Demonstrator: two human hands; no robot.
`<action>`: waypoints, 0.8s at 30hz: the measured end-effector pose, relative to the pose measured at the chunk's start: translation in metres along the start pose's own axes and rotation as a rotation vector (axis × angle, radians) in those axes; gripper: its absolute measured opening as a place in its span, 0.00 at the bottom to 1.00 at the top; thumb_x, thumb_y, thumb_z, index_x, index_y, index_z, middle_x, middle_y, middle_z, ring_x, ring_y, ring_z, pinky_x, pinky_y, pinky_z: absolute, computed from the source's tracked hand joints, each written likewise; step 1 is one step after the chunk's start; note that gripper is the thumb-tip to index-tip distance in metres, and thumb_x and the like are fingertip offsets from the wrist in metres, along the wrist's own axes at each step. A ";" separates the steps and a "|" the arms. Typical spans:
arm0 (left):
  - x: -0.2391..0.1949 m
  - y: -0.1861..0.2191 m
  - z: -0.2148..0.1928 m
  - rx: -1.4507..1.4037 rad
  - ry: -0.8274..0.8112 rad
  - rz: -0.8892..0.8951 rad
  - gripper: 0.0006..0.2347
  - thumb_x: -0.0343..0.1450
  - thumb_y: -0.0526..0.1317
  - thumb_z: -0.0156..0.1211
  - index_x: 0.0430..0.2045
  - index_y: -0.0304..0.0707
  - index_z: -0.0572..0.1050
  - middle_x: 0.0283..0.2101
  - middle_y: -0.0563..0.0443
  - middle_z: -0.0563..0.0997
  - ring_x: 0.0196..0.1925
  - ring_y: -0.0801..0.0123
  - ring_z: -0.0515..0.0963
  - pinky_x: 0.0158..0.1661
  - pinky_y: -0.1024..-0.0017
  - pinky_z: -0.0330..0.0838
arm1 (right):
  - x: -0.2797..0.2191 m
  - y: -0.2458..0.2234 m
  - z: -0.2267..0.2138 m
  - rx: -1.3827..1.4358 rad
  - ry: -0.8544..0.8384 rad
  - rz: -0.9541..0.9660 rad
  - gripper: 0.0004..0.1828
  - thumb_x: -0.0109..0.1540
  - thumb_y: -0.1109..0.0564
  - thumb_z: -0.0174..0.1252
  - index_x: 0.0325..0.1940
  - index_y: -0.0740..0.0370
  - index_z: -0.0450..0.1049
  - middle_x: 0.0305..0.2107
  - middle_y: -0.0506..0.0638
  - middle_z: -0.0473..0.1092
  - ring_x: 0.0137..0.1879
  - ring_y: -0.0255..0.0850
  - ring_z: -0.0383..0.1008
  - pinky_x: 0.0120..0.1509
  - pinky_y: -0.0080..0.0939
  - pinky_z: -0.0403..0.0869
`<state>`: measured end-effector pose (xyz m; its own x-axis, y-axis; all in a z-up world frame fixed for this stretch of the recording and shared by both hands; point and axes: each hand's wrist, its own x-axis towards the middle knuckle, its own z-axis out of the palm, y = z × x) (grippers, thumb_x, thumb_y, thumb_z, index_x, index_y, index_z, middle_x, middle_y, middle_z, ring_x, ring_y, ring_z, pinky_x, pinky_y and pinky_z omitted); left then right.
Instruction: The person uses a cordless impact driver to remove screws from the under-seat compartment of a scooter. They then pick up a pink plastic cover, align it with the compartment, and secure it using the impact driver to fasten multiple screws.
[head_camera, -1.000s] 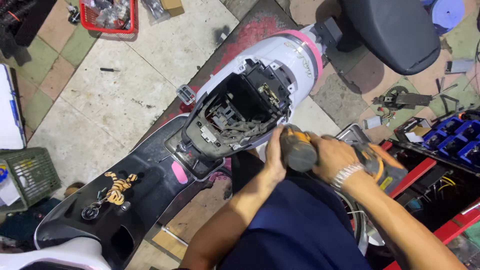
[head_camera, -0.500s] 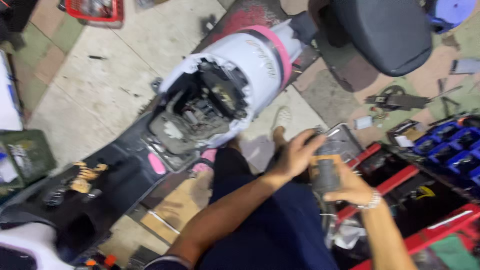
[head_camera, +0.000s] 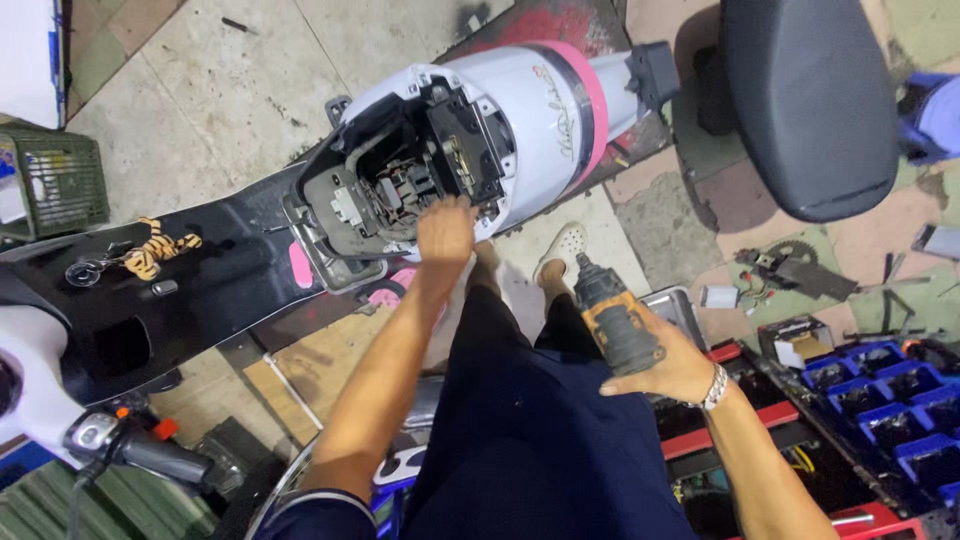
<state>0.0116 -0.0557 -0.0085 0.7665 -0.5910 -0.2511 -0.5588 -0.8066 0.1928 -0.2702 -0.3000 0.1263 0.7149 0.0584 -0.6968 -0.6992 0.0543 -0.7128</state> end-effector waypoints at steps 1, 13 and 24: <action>0.002 -0.007 -0.003 -0.016 -0.004 0.021 0.11 0.74 0.47 0.59 0.32 0.38 0.79 0.35 0.44 0.81 0.41 0.51 0.81 0.42 0.55 0.72 | 0.000 -0.012 0.000 -0.085 -0.001 -0.041 0.59 0.38 0.56 0.83 0.69 0.62 0.60 0.52 0.48 0.73 0.57 0.36 0.72 0.61 0.40 0.72; -0.100 0.016 -0.113 -1.739 -0.297 -0.421 0.08 0.76 0.38 0.62 0.44 0.32 0.76 0.36 0.51 0.77 0.35 0.74 0.73 0.36 0.74 0.65 | 0.050 -0.017 0.021 -0.553 0.158 -0.465 0.27 0.55 0.53 0.71 0.57 0.59 0.75 0.43 0.49 0.80 0.46 0.41 0.81 0.51 0.42 0.79; -0.093 0.059 -0.143 -2.129 0.023 -0.418 0.09 0.77 0.36 0.55 0.44 0.26 0.74 0.42 0.40 0.82 0.41 0.63 0.84 0.41 0.71 0.79 | 0.044 -0.044 0.024 -0.260 0.123 -0.341 0.25 0.55 0.53 0.69 0.56 0.57 0.76 0.43 0.50 0.79 0.47 0.42 0.80 0.51 0.44 0.78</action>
<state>-0.0467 -0.0472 0.1619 0.7289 -0.4174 -0.5426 0.6822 0.3763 0.6269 -0.2078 -0.2762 0.1289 0.9105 -0.0394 -0.4117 -0.4107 -0.2035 -0.8888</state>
